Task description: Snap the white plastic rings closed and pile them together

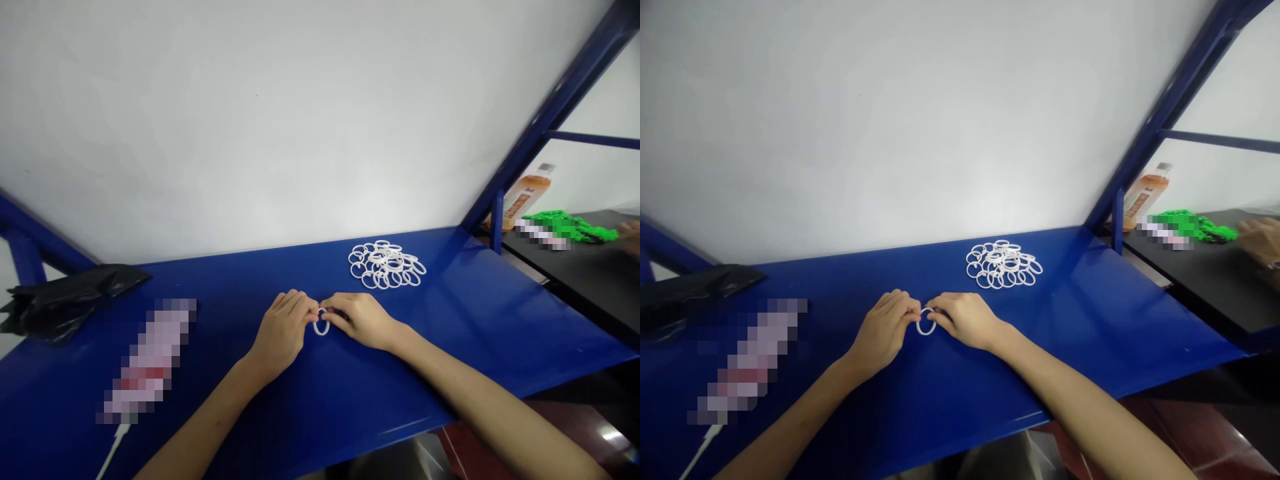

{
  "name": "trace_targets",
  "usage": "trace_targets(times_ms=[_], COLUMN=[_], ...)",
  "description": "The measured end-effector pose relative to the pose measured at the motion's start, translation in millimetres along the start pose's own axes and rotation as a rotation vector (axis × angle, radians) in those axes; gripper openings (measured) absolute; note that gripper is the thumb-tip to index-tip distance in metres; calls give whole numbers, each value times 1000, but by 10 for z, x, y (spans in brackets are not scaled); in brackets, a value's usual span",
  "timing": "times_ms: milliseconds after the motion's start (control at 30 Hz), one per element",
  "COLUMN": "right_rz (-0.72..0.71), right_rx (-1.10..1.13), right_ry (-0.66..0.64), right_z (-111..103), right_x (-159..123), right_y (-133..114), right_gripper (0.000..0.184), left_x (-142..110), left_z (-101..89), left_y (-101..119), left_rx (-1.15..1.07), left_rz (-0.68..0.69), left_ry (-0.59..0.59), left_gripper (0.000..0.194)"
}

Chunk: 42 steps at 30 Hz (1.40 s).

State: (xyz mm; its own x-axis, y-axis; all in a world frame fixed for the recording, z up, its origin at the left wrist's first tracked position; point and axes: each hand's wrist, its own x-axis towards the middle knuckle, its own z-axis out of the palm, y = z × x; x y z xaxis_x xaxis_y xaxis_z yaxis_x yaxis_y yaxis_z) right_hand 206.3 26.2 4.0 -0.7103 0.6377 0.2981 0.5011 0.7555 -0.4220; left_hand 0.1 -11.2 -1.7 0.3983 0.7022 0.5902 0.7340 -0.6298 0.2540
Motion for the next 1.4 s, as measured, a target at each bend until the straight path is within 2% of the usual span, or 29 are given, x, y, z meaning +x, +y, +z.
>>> trace_targets(times_ms=[167,333,367,500,567,633,767,933,1167,1267,1400], right_rz=[12,65,107,338,424,483,576,634,746,726,619], right_rx=[15,49,39,-100,-196,-301,-501,-520,-489,-520,-485], right_ry=[28,106,141,378,493,536,476,454,177,135,71], right_z=[-10,-1,-15,-172,-282,-374,-445,-415,-351,-317,-281], right_x=[1,14,19,37,34,17,-32,-39,-29,-35,-31], right_y=[-3,67,98,324,487,654,906,1017,974,911,864], right_gripper=[25,18,16,14,16,20,32,47,61,65,69], left_x=[-12,-45,-49,-62,-70,-81,-103,-108,-103,-102,-100], left_z=[17,54,60,77,84,90,94,90,76,74,79], left_y=[7,34,33,14,5,-1,-8,-18,-12,-5,-9], left_rx=[-5,-61,-63,-53,-44,-36,-34,-33,-35,-34,-28], left_rz=[6,-22,-43,-127,-116,-80,-46,-27,-20,-13,-20], left_ry=[36,-21,-28,-100,-176,-237,-245,-262,-270,-255,-257], left_gripper=[19,9,8,25,22,17,14,14,14,15,15])
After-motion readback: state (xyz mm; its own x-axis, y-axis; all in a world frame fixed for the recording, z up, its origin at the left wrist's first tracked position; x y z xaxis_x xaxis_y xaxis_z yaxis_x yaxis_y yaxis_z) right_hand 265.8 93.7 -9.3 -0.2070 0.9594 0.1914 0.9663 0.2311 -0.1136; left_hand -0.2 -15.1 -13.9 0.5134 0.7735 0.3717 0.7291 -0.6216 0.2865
